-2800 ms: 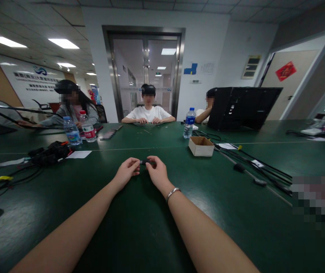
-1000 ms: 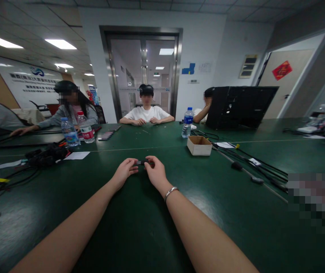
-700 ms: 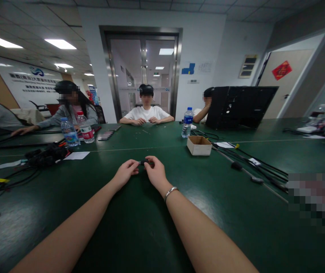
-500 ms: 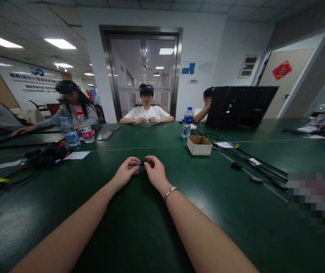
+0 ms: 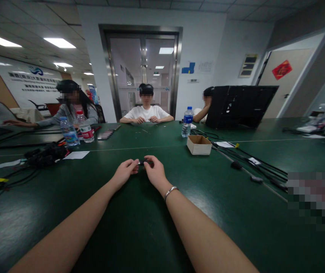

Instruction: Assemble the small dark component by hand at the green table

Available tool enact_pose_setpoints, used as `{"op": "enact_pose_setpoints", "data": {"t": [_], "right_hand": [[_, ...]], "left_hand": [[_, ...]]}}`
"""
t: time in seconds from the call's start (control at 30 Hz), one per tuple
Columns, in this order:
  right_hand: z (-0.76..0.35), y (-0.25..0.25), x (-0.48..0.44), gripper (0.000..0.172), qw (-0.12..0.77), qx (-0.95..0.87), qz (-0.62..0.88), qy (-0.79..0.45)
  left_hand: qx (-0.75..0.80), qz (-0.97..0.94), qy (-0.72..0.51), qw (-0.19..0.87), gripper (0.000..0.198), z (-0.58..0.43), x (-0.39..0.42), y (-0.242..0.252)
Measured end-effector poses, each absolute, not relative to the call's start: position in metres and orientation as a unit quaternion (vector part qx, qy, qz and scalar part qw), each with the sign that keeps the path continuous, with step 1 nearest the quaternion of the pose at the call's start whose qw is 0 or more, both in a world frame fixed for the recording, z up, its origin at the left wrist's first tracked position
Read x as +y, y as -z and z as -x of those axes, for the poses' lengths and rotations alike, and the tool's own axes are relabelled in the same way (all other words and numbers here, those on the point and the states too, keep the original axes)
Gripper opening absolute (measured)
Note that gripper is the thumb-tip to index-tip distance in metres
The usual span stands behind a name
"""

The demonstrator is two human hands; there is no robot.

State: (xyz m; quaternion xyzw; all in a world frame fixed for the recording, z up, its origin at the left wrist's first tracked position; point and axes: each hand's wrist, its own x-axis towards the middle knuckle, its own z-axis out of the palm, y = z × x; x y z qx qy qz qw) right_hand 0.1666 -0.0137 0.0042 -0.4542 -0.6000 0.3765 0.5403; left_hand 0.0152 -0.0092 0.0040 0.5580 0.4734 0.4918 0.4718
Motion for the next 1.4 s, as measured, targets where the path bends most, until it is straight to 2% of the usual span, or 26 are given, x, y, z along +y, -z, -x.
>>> {"op": "enact_pose_setpoints", "data": {"t": [0.2, 0.33, 0.47, 0.73, 0.97, 1.03, 1.23, 1.3, 1.4], "right_hand": [[-0.166, -0.007, -0.016, 0.027, 0.535, -0.609, 0.449, -0.376], [-0.166, -0.006, -0.015, 0.028, 0.540, -0.600, 0.457, -0.373], [-0.166, -0.006, -0.015, 0.028, 0.540, -0.597, 0.463, -0.371], [-0.165, -0.006, -0.016, 0.028, 0.531, -0.611, 0.453, -0.374], [-0.168, -0.004, -0.013, 0.027, 0.539, -0.596, 0.467, -0.368], [-0.168, -0.004, -0.013, 0.027, 0.537, -0.599, 0.466, -0.368], [-0.165, -0.006, -0.016, 0.027, 0.527, -0.616, 0.454, -0.369], [-0.165, -0.006, -0.016, 0.026, 0.527, -0.611, 0.461, -0.369], [-0.166, -0.006, -0.015, 0.026, 0.531, -0.599, 0.474, -0.367]], "left_hand": [[0.491, -0.544, -0.493, 0.470, 0.051, -0.016, -0.003, 0.001], [0.488, -0.521, -0.514, 0.476, 0.032, -0.019, -0.006, -0.002], [0.485, -0.542, -0.506, 0.463, 0.026, -0.018, -0.011, -0.007], [0.509, -0.536, -0.491, 0.461, 0.049, -0.017, -0.004, 0.000], [0.499, -0.519, -0.511, 0.469, 0.026, -0.020, -0.006, -0.003], [0.503, -0.540, -0.495, 0.458, 0.029, -0.018, -0.006, -0.002], [0.513, -0.551, -0.486, 0.445, 0.055, -0.015, -0.001, 0.005], [0.512, -0.539, -0.496, 0.448, 0.055, -0.016, -0.001, 0.006], [0.505, -0.533, -0.509, 0.450, 0.044, -0.018, -0.003, 0.004]]}}
